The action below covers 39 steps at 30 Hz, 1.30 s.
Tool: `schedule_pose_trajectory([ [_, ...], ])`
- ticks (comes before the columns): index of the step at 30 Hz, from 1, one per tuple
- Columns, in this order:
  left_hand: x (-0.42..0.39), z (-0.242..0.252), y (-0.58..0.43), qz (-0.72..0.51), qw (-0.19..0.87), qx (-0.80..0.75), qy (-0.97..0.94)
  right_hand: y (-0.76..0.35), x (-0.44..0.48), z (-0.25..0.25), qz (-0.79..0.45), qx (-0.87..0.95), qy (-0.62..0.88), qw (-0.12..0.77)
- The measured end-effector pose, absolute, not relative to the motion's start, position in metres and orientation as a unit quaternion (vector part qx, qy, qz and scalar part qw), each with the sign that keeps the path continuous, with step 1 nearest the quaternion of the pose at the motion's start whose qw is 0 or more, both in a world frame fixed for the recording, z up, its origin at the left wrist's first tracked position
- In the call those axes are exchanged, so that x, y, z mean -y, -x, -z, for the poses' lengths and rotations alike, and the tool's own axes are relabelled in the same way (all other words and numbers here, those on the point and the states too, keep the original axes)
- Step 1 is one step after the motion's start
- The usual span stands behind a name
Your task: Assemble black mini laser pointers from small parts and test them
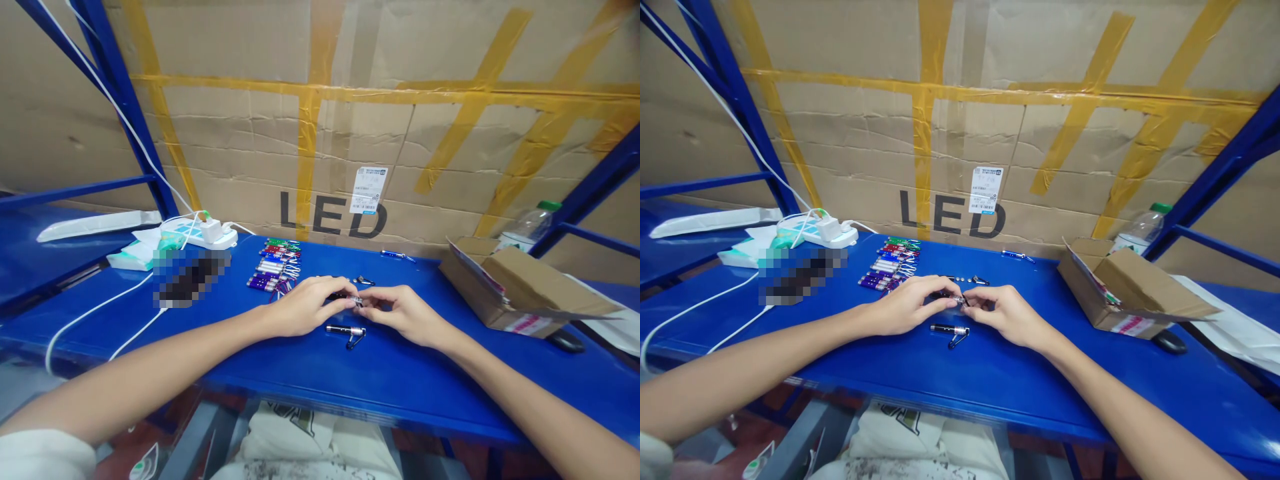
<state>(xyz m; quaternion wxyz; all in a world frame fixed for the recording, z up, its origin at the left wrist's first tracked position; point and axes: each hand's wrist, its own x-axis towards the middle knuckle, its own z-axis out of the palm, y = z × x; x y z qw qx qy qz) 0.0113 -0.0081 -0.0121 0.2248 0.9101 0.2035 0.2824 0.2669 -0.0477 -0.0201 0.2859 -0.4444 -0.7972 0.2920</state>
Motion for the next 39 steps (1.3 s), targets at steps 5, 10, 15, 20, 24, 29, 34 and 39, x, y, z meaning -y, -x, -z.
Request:
schedule_pose_trajectory([
  [5, 0.009, 0.012, -0.012, -0.285, 0.232, -0.191, -0.910, -0.268, 0.047, 0.017, -0.275, 0.810, 0.431, 0.289],
  [10, 0.008, 0.014, -0.012, -0.284, 0.240, -0.191, -0.909, -0.265, 0.047, 0.014, -0.266, 0.825, 0.410, 0.283],
  [15, 0.007, 0.014, -0.012, -0.282, 0.242, -0.184, -0.910, -0.266, 0.045, 0.018, -0.252, 0.827, 0.409, 0.293],
  [20, 0.006, 0.016, -0.013, -0.271, 0.230, -0.206, -0.912, -0.268, 0.044, 0.020, -0.234, 0.827, 0.416, 0.297],
  [24, 0.004, 0.017, -0.013, -0.273, 0.223, -0.224, -0.909, -0.270, 0.043, 0.022, -0.218, 0.836, 0.416, 0.284],
  [29, 0.003, 0.017, -0.013, -0.317, 0.261, -0.228, -0.883, -0.266, 0.044, 0.021, -0.178, 0.853, 0.407, 0.275],
  [34, -0.001, 0.019, -0.016, -0.321, 0.303, -0.247, -0.863, -0.265, 0.045, 0.023, -0.159, 0.857, 0.400, 0.283],
  [39, -0.004, 0.022, -0.016, -0.319, 0.311, -0.252, -0.859, -0.266, 0.045, 0.027, -0.132, 0.860, 0.414, 0.269],
])
